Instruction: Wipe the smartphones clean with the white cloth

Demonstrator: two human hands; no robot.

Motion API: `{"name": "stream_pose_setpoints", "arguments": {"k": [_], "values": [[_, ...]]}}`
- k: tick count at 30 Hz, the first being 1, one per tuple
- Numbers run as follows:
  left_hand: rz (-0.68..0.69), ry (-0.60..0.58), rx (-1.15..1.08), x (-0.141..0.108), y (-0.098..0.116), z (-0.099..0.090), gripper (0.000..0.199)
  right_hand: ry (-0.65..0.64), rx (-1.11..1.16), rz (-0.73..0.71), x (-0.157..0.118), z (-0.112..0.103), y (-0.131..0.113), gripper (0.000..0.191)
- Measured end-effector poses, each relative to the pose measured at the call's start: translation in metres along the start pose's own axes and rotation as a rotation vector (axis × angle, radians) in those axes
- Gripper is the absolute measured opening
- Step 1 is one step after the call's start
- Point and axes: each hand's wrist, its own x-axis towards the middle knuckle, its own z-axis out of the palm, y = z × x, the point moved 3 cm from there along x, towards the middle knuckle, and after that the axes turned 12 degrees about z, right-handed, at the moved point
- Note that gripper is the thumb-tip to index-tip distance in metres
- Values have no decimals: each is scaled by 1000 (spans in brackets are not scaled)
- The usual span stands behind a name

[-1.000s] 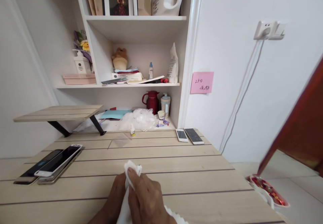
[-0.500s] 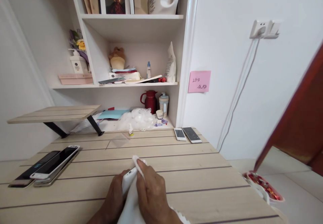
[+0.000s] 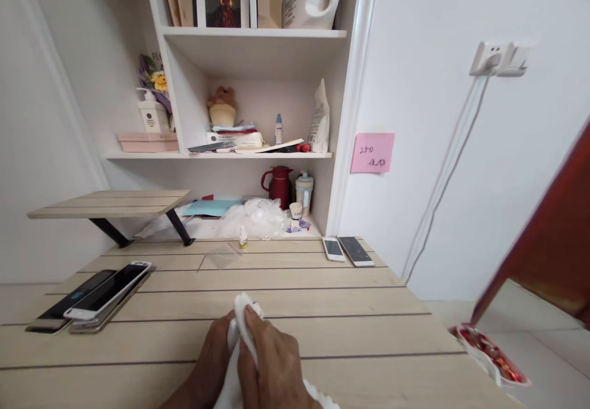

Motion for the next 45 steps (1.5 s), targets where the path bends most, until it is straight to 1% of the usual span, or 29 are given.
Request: {"name": "stream_pose_setpoints", "arguments": {"k": [3, 6, 8, 10, 12, 14, 16, 21, 25, 28, 30, 32, 34, 38, 39, 41, 43, 45], "values": [[0, 1, -20, 0, -1, 1, 42, -39, -3, 18, 4, 1, 3, 39], [-72, 16, -64, 1, -2, 2, 46, -85, 36, 20, 9, 0, 7, 36], [-87, 15, -78, 0, -1, 3, 47, -56, 24, 13, 7, -1, 7, 35], [-49, 19, -59, 0, 0, 3, 46, 7, -8, -4, 2, -1, 4, 36], [4, 30, -22, -1, 0, 2, 45, 28, -27, -7, -2, 0, 2, 39], [25, 26, 8, -1, -1, 1, 46, 4, -30, 9, -3, 1, 2, 40], [7, 12, 26, -1, -4, 1, 49, -14, -28, 0, -2, 1, 2, 39], [23, -38, 32, -1, -5, 0, 49, -12, -36, 41, 0, 0, 3, 40], [-1, -10, -1, 0, -1, 0, 46, -47, 22, 39, 0, 1, 4, 37], [-36, -44, -54, 0, 1, 3, 43, 2, 13, 50, 0, 1, 4, 40], [-30, -58, -70, 1, 3, 3, 42, 9, 15, 34, 1, 0, 3, 40], [-24, -43, -72, 2, 4, 2, 42, -20, 41, 24, 4, -1, 2, 37], [-45, -20, -76, 2, 6, 2, 45, -40, 53, 16, 5, -2, 0, 35], [-83, 17, -100, 0, 6, 2, 46, 38, -26, 58, 1, -2, -4, 39], [-84, 25, -101, 0, 5, 2, 46, 36, -21, 61, 2, -2, -4, 39], [-70, 34, -88, 1, 3, 2, 46, -13, 48, 65, 9, -2, -4, 35], [-44, 29, -61, 1, 2, 3, 46, -66, 132, 156, 19, -5, 1, 31], [-19, 10, -38, 2, 1, 2, 46, -88, 177, 256, 25, -8, 6, 29]]}}
